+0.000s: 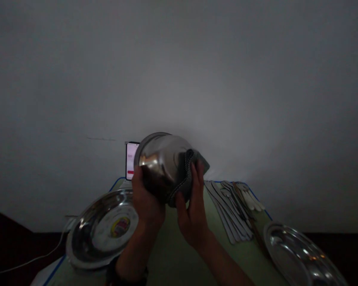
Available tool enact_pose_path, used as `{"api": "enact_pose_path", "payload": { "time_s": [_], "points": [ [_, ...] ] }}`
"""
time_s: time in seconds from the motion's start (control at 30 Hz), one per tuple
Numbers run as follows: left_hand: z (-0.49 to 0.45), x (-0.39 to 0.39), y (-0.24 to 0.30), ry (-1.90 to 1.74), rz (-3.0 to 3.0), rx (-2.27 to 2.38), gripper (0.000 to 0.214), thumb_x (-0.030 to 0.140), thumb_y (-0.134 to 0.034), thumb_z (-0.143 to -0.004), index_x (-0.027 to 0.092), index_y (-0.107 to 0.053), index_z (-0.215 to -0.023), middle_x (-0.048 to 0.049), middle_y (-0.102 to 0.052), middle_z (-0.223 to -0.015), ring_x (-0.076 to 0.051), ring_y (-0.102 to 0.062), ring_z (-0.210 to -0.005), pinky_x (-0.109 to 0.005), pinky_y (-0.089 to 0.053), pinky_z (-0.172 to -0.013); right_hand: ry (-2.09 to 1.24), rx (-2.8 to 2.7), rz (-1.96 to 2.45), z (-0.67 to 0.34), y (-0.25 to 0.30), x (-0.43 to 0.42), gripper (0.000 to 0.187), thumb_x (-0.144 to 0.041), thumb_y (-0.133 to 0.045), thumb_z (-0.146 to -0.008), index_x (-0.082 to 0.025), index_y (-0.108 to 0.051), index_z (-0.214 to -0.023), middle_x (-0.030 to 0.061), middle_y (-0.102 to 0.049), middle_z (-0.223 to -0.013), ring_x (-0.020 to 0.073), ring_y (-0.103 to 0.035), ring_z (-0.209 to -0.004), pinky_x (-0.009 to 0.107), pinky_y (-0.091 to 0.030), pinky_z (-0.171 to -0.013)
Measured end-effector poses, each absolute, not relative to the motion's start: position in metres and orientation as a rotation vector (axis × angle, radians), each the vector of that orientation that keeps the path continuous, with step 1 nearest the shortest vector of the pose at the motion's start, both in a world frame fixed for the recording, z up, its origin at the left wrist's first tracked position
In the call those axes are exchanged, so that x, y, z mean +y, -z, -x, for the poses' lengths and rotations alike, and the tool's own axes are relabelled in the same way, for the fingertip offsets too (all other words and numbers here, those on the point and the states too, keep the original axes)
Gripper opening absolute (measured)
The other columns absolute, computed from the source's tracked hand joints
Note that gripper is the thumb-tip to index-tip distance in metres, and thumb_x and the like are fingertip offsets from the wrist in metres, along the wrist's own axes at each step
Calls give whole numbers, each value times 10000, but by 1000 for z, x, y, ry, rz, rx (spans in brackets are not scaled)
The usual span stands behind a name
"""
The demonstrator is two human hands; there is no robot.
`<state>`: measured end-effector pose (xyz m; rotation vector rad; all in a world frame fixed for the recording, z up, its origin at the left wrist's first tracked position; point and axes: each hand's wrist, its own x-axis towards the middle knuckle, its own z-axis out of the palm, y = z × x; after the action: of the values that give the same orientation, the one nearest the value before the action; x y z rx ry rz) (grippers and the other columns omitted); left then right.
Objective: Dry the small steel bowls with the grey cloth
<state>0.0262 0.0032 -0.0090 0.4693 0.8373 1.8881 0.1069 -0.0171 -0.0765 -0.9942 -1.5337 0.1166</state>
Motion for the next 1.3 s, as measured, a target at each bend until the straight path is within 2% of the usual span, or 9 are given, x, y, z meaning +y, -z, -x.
{"api": "enact_pose_path", "payload": {
  "time_s": [0.17,0.27,0.37,0.5,0.67,0.83,1.0,1.17,1.3],
  "points": [
    [-22,-2,19,-1758,-838,1171,322,476,-579,-798,203,-636,-638,-2,-606,-621,-191,-613,-745,-258,-486,-646,141,-1647,988,-112,70,-22,680,-251,-421,-943,-250,-89,-1536,101,-203,-1594,284,-157,-1481,610,-246,-1152],
    [-21,-5,20,-1432,-1429,1209,465,555,-511,-801,210,-505,-490,15,-463,-492,-154,-462,-538,-264,-368,-488,194,-1680,961,-122,61,-22,574,-211,-436,-937,-268,-279,-1487,84,-377,-1512,263,-222,-1458,588,-218,-1163],
    [-20,-8,16,-1186,-1725,1124,497,566,-460,-829,197,-473,-497,29,-436,-490,-119,-369,-493,-254,-300,-467,60,-1662,933,-137,51,-19,438,-224,-437,-948,-269,-451,-1383,71,-510,-1409,234,-384,-1370,551,-258,-1154],
    [-12,-9,14,-1118,-1674,1088,526,611,-485,-813,194,-470,-493,38,-414,-465,-102,-339,-452,-244,-245,-431,-255,-1556,899,-161,43,-10,372,-309,-442,-955,-258,-557,-1304,58,-567,-1370,211,-481,-1304,456,-346,-1124],
    [-4,0,17,-1354,-1017,1078,465,596,-700,-666,188,-552,-499,26,-482,-442,-107,-414,-404,-231,-295,-387,-530,-1225,1020,-176,45,3,449,-512,-483,-898,-216,-673,-1177,54,-688,-1221,245,-575,-1218,416,-408,-1081],
    [-11,17,16,-1557,-515,989,241,411,-613,-815,179,-673,-789,-19,-683,-654,-181,-643,-597,-288,-526,-593,-633,-1189,1052,-174,56,14,543,-545,-494,-880,-210,-586,-1298,52,-595,-1366,231,-494,-1312,403,-354,-1130],
    [-19,26,18,-1684,-215,855,182,295,-548,-871,172,-681,-851,-15,-720,-753,-178,-690,-758,-290,-547,-778,-515,-1335,1014,-154,72,17,527,-459,-378,-964,-215,-404,-1429,86,-440,-1493,199,-368,-1400,444,-285,-1169],
    [-32,20,25,-1679,-379,951,261,388,-508,-885,201,-688,-859,-12,-716,-803,-163,-671,-750,-258,-529,-714,-59,-1450,1109,-127,75,1,443,-317,-339,-983,-220,-397,-1411,117,-320,-1531,242,-259,-1439,562,-241,-1158],
    [-35,7,27,-1569,-835,1226,400,485,-524,-860,199,-612,-593,5,-582,-547,-152,-538,-560,-241,-439,-538,167,-1626,1097,-123,63,-12,496,-264,-407,-952,-212,-354,-1443,126,-377,-1504,264,-294,-1419,563,-274,-1139]
  ]
}}
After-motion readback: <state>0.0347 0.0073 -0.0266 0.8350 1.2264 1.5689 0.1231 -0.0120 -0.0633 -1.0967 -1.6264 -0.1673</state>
